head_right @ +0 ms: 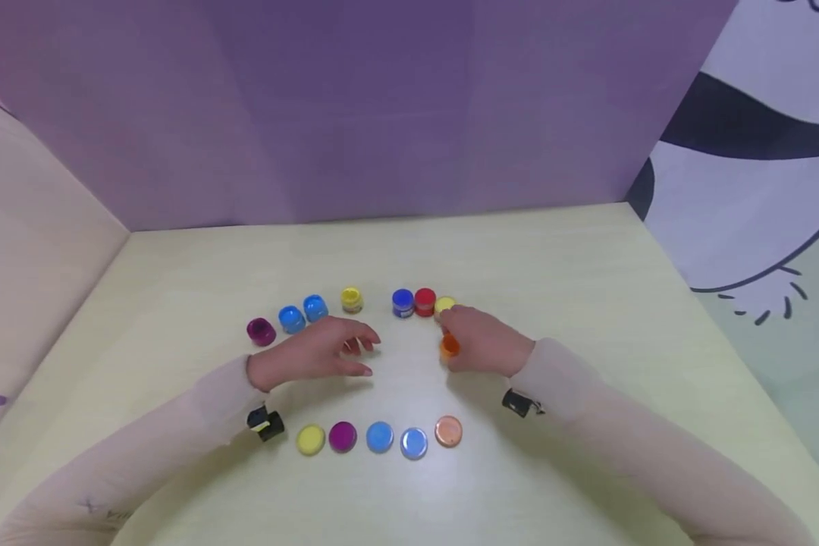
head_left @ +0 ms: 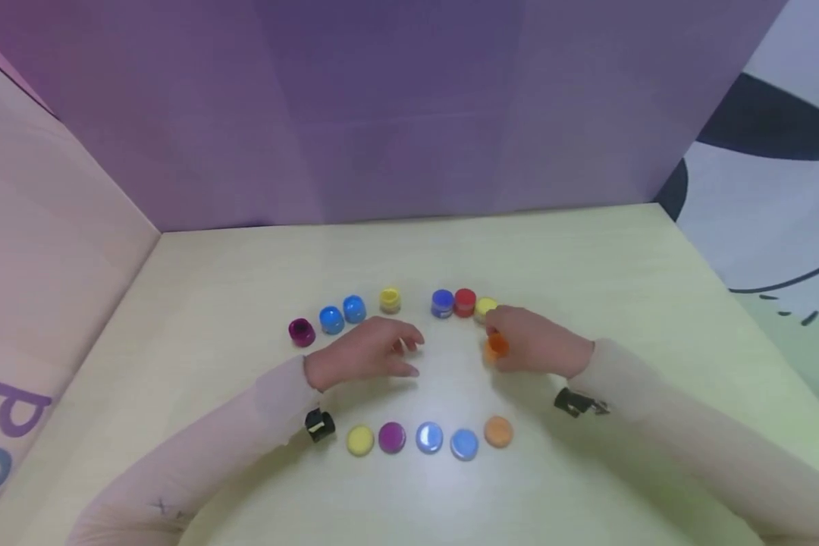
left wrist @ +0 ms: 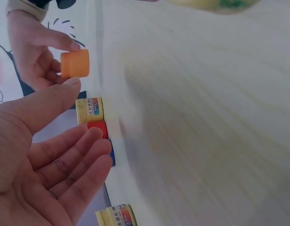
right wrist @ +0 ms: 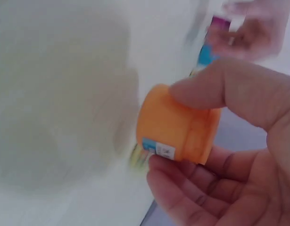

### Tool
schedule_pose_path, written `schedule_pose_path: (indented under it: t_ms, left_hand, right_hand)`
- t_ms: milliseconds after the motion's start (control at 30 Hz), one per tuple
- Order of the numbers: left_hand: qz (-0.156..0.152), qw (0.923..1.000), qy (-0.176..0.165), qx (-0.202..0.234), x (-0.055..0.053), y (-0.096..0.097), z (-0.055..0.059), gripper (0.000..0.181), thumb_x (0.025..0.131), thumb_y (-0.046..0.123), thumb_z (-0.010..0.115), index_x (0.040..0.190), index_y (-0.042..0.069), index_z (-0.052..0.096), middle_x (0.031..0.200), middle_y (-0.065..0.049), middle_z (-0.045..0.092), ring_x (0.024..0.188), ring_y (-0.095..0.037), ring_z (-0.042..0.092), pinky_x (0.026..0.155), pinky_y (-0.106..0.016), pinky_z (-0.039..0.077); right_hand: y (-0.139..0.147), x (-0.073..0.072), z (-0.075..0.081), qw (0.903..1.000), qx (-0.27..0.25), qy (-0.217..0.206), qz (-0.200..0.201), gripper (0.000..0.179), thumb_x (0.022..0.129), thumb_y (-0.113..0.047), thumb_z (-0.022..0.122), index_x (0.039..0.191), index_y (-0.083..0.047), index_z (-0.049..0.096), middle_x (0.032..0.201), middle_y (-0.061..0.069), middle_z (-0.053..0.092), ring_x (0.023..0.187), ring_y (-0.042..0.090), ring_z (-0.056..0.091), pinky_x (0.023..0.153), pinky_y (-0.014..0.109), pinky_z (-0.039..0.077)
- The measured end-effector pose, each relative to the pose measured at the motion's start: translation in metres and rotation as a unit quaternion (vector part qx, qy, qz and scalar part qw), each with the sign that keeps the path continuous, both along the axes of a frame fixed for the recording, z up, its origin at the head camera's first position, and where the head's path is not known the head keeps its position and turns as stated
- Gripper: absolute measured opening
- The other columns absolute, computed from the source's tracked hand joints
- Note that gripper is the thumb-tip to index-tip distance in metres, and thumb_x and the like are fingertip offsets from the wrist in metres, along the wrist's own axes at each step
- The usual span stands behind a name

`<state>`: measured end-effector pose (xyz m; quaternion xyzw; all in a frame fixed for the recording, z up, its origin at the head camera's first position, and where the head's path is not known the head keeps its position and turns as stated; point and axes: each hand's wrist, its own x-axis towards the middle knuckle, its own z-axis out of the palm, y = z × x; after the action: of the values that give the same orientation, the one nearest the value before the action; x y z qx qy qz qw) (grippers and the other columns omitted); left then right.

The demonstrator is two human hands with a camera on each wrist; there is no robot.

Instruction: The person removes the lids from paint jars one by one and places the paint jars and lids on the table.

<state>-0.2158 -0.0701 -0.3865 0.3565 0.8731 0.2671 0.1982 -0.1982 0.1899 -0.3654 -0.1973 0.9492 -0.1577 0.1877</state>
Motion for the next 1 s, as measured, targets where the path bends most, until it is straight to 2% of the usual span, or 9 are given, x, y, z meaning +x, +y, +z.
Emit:
schedule_pose_path:
  t_ms: [200,433,633,700,800,1000]
  left_hand:
    - [0.015,0.9998,0.004,-0.011,0.001,-0.003,0.0,0.042,0.082,0.025,0.073,0.12,0.01,0.062,0.109,0.0,0.067,0.093,-0.012,0.061,0.081,-0.024,0.05]
    - [0.014,0.9999,0.004,-0.004,0.003,-0.004,-0.002,0.041,0.083,0.024,0.072,0.12,0.01,0.062,0.108,0.0,0.067,0.091,-0.01,0.06,0.08,-0.023,0.05]
    - [0.016,0.9998,0.008,-0.001,0.004,-0.004,-0.001,0.04,0.084,0.024,0.071,0.12,0.01,0.062,0.108,0.0,0.067,0.092,-0.01,0.06,0.08,-0.022,0.05]
    - [0.016,0.9998,0.007,-0.001,0.004,-0.003,-0.001,0.04,0.084,0.024,0.071,0.12,0.01,0.062,0.108,0.0,0.067,0.092,-0.01,0.06,0.08,-0.022,0.049]
    - [0.017,0.9998,0.006,-0.001,0.004,-0.002,-0.002,0.04,0.084,0.024,0.072,0.12,0.01,0.062,0.107,0.0,0.067,0.091,-0.01,0.06,0.08,-0.022,0.05]
    - [0.013,0.9999,0.011,-0.001,0.003,0.003,-0.004,0.04,0.084,0.025,0.072,0.121,0.011,0.062,0.108,0.0,0.067,0.091,-0.01,0.059,0.08,-0.021,0.049]
  right_hand:
    - [0.038,-0.021,-0.001,0.9995,-0.004,0.031,-0.008,0.021,0.076,-0.003,0.07,0.093,-0.002,0.058,0.082,0.005,0.056,0.075,0.022,0.049,0.07,0.035,0.043]
    - [0.052,-0.031,-0.002,0.9994,0.005,0.032,-0.015,0.025,0.077,-0.008,0.071,0.097,0.0,0.059,0.083,0.006,0.057,0.076,0.022,0.048,0.071,0.036,0.042]
    - [0.045,-0.033,-0.001,0.998,0.006,0.061,-0.014,0.053,0.078,-0.019,0.076,0.119,0.005,0.054,0.111,0.019,0.06,0.096,0.03,0.053,0.088,0.046,0.045]
    - [0.038,-0.035,-0.001,0.9975,-0.007,0.069,-0.012,0.056,0.078,-0.021,0.076,0.122,0.005,0.053,0.117,0.02,0.058,0.104,0.033,0.052,0.093,0.049,0.043]
    - [0.026,-0.039,-0.003,0.9966,-0.032,0.076,-0.003,0.048,0.08,-0.02,0.074,0.118,0.004,0.057,0.112,0.018,0.061,0.105,0.034,0.055,0.093,0.049,0.044]
    - [0.011,-0.047,-0.005,0.9971,-0.034,0.065,-0.017,0.028,0.079,-0.015,0.075,0.099,0.0,0.063,0.094,0.012,0.064,0.088,0.028,0.058,0.084,0.044,0.048]
